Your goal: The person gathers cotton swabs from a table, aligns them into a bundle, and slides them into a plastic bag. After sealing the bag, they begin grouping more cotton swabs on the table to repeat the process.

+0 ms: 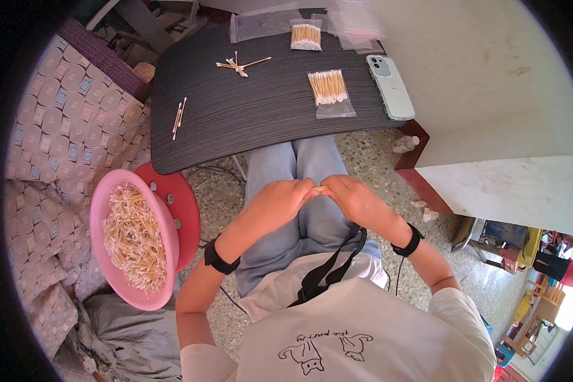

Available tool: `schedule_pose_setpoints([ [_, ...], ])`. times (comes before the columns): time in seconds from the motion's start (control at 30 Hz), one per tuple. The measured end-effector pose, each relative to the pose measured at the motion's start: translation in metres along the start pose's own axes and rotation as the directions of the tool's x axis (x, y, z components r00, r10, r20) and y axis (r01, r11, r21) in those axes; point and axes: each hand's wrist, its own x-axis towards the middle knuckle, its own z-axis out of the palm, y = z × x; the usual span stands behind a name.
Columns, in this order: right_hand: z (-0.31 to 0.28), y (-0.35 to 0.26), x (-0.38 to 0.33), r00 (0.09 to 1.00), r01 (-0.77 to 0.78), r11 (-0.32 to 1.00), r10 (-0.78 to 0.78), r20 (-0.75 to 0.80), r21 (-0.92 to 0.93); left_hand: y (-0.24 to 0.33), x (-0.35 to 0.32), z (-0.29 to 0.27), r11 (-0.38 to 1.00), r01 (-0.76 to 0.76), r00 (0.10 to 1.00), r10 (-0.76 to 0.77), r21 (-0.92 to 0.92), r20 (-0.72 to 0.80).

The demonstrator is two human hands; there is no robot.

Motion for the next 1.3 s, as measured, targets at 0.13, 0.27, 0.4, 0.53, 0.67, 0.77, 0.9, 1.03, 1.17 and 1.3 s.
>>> schedule_pose_setpoints([
  [0.13, -0.006, 0.006, 0.001, 0.994, 0.107, 0.989, -0.106, 0.015, -0.101, -0.013, 0.009, -0.003, 0.983, -0.049, 0.999, 0.052, -0.178, 0.014],
  [0.27, -0.005, 0.014, -0.001, 0.989, 0.147, 0.977, -0.147, 0.009, -0.154, -0.009, 0.024, -0.015, 0.958, 0.056, 0.979, 0.002, -0.281, 0.202],
  [0.4, -0.004, 0.024, -0.003, 0.993, 0.120, 0.978, -0.120, 0.013, -0.169, -0.016, 0.034, -0.007, 0.959, -0.008, 0.985, 0.056, -0.285, 0.162],
  [0.53, 0.000, 0.045, -0.009, 0.998, -0.059, 0.987, 0.053, -0.044, -0.151, -0.018, 0.053, 0.001, 0.984, 0.019, 0.991, 0.004, -0.176, 0.131],
  [0.67, -0.010, 0.052, -0.003, 0.915, -0.344, 0.934, 0.312, -0.255, -0.092, -0.024, 0.084, 0.003, 0.994, -0.064, 0.910, 0.022, -0.088, -0.414],
  [0.77, -0.019, 0.048, 0.009, 0.859, -0.449, 0.892, 0.444, -0.254, 0.042, -0.030, 0.104, 0.005, 0.996, -0.025, 0.782, 0.073, 0.087, -0.618],
  [0.9, -0.010, 0.047, 0.017, 0.813, -0.520, 0.849, 0.525, -0.252, 0.092, -0.038, 0.118, 0.007, 0.965, 0.037, 0.812, 0.122, 0.259, -0.570],
  [1.03, 0.002, 0.050, 0.018, 0.773, -0.507, 0.841, 0.541, -0.332, 0.190, -0.040, 0.121, 0.009, 0.969, 0.005, 0.857, 0.122, 0.246, -0.500],
  [1.17, 0.002, 0.041, 0.023, 0.760, -0.541, 0.812, 0.583, -0.287, 0.218, -0.049, 0.118, 0.011, 0.973, 0.001, 0.852, 0.120, 0.231, -0.510],
  [1.3, 0.003, 0.041, 0.021, 0.755, -0.556, 0.799, 0.600, -0.263, 0.228, -0.045, 0.118, 0.012, 0.985, 0.016, 0.846, 0.079, 0.174, -0.527],
])
